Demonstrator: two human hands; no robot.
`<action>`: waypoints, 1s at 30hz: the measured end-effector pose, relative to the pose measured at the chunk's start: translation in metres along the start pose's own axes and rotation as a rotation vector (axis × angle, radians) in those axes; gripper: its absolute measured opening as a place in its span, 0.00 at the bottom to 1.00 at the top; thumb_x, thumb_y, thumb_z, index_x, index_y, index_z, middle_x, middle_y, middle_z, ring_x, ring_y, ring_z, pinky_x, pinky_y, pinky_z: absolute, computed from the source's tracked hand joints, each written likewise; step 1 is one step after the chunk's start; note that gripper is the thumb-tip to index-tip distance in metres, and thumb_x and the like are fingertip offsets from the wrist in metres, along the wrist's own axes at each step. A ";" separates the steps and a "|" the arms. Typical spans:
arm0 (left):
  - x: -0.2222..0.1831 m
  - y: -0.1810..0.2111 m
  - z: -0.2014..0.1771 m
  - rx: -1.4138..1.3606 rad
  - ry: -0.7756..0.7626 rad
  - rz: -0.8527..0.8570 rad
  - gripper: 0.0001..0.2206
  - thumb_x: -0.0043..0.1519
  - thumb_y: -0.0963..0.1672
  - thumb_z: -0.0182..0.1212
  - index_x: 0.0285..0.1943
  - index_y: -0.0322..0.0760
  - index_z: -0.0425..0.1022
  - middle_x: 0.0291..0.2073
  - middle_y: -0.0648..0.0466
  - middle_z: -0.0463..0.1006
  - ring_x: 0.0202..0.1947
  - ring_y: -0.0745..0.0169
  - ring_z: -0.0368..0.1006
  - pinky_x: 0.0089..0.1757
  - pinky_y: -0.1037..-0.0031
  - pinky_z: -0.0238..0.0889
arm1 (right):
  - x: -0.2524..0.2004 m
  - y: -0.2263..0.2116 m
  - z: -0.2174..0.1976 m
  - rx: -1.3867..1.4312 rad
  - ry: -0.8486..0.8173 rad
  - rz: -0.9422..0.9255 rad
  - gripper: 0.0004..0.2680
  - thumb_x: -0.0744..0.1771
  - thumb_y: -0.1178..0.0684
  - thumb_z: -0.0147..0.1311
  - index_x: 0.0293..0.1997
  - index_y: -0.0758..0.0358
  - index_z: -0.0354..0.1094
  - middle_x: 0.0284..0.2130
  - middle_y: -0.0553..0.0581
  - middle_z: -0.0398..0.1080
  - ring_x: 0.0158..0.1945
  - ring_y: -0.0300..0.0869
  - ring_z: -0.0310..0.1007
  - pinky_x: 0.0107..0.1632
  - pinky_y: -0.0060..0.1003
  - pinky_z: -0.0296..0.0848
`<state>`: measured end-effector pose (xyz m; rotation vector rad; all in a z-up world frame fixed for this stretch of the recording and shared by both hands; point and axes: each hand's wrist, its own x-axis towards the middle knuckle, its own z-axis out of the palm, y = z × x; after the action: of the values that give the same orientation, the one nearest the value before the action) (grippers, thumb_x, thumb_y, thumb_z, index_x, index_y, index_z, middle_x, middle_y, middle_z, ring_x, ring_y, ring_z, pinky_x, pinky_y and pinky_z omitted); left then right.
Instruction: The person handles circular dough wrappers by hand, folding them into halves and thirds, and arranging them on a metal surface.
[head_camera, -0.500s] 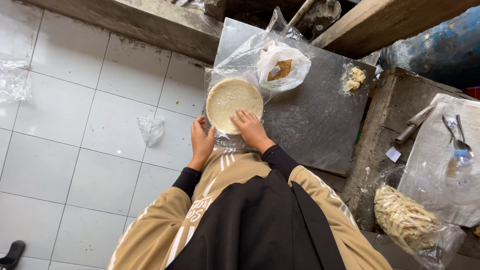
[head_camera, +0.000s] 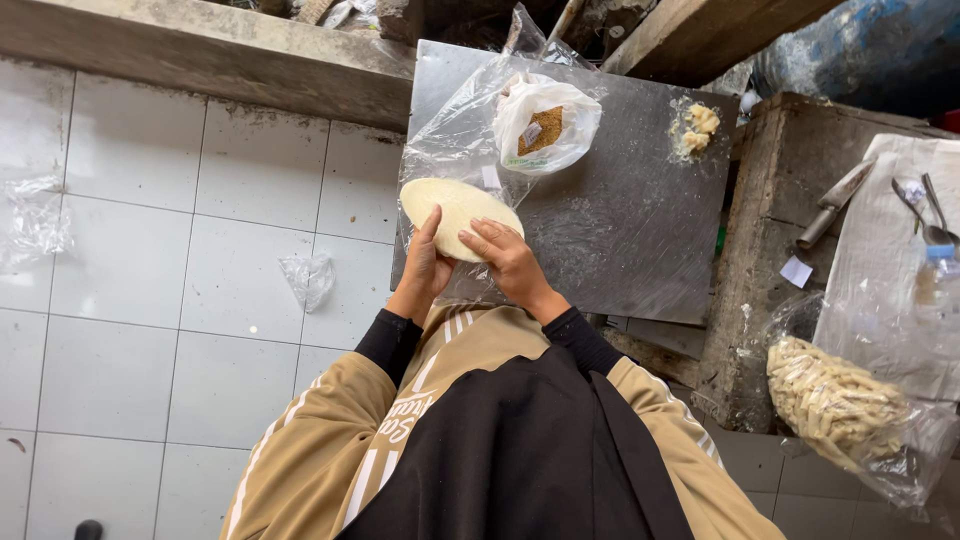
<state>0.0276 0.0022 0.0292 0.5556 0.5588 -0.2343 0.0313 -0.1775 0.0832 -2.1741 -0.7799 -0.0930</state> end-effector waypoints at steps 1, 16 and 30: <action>0.000 -0.001 0.001 -0.031 -0.055 0.004 0.24 0.70 0.49 0.50 0.71 0.32 0.56 0.62 0.42 0.69 0.59 0.51 0.72 0.56 0.59 0.71 | 0.000 -0.008 -0.006 -0.024 -0.011 -0.013 0.19 0.65 0.66 0.55 0.63 0.54 0.71 0.60 0.63 0.71 0.65 0.55 0.70 0.69 0.47 0.66; -0.082 -0.009 0.055 -0.120 -0.403 -0.146 0.26 0.72 0.53 0.46 0.73 0.32 0.57 0.63 0.44 0.70 0.61 0.51 0.71 0.58 0.57 0.67 | -0.009 -0.100 -0.091 0.253 0.288 0.177 0.14 0.63 0.51 0.69 0.47 0.62 0.71 0.49 0.58 0.70 0.52 0.45 0.71 0.54 0.40 0.73; -0.123 -0.046 0.112 -0.093 -0.572 -0.047 0.44 0.62 0.67 0.40 0.80 0.41 0.47 0.69 0.46 0.63 0.68 0.52 0.63 0.61 0.57 0.62 | -0.038 -0.103 -0.146 0.183 0.118 0.218 0.08 0.64 0.56 0.66 0.45 0.62 0.77 0.49 0.56 0.74 0.54 0.47 0.72 0.56 0.40 0.72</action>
<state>-0.0417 -0.0908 0.1578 0.3606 0.0271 -0.3920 -0.0303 -0.2516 0.2386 -2.0451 -0.4624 -0.0365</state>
